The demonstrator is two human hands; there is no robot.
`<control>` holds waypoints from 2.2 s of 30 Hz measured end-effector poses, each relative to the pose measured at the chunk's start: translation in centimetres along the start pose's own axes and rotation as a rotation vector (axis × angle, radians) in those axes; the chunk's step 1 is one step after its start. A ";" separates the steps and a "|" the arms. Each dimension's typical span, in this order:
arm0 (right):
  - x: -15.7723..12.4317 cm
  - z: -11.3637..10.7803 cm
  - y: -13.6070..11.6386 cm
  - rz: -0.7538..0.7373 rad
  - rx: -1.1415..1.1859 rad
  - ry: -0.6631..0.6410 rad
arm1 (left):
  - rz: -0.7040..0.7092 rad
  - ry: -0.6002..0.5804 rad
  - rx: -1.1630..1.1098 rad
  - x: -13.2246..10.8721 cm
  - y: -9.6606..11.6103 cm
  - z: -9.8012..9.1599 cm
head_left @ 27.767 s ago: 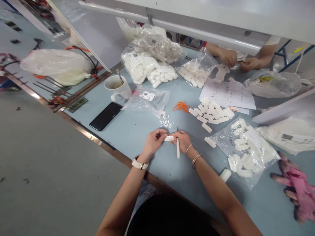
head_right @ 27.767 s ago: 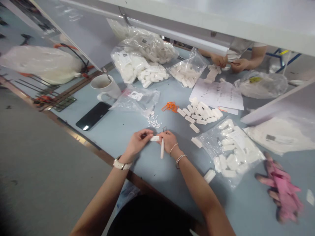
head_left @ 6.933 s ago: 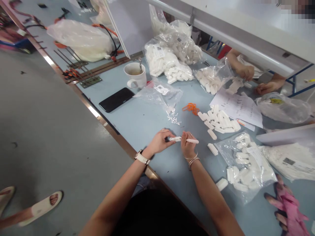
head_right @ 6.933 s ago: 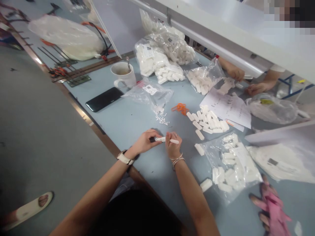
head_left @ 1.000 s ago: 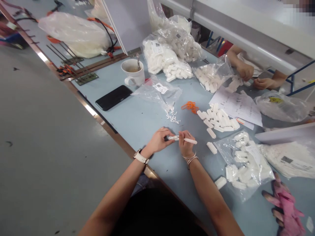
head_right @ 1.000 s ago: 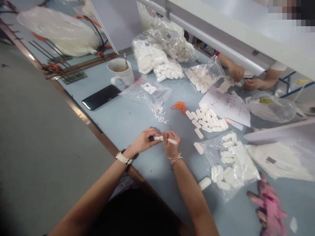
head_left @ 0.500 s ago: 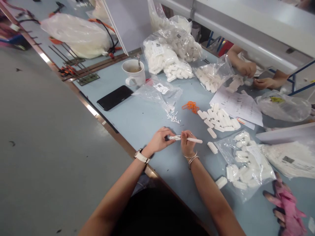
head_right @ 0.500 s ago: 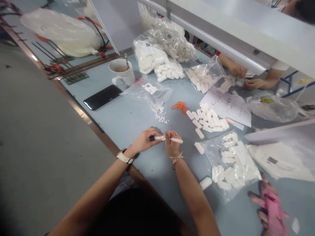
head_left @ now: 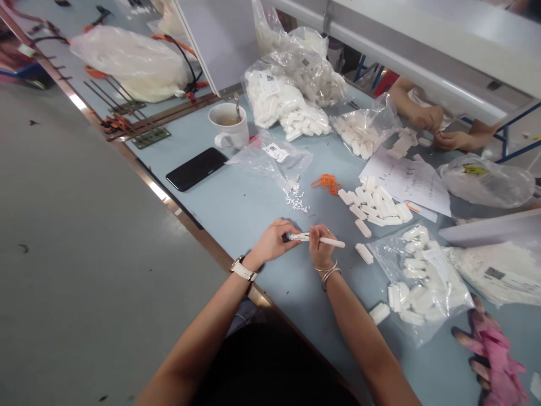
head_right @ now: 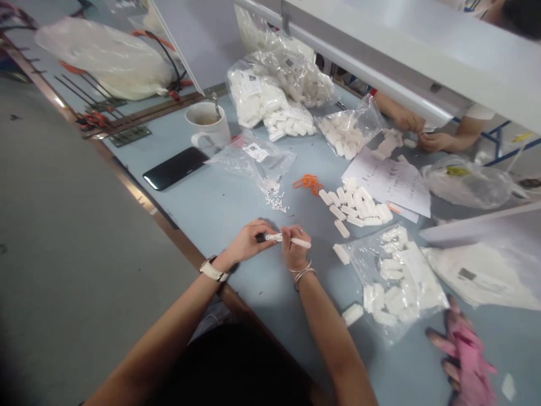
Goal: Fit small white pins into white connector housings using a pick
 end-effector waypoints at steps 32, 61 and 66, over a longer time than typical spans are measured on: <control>0.2 0.5 0.4 0.049 -0.011 -0.044 | 0.005 0.007 0.010 0.0 0.0 0.0; 0.1 0.3 -0.5 -0.029 -0.048 -0.013 | 0.013 0.022 0.013 -0.1 0.0 -0.1; 0.1 0.2 -0.3 -0.015 -0.033 -0.008 | 0.004 0.017 0.019 0.0 0.0 -0.1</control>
Point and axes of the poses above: each hand's wrist, its own x-axis towards the middle knuckle, its own z-axis out of the palm, y = z × x, the point moved 9 cm from there along x, towards the middle knuckle, and after that the axes turned 3 degrees about y, right-handed, at the moved point
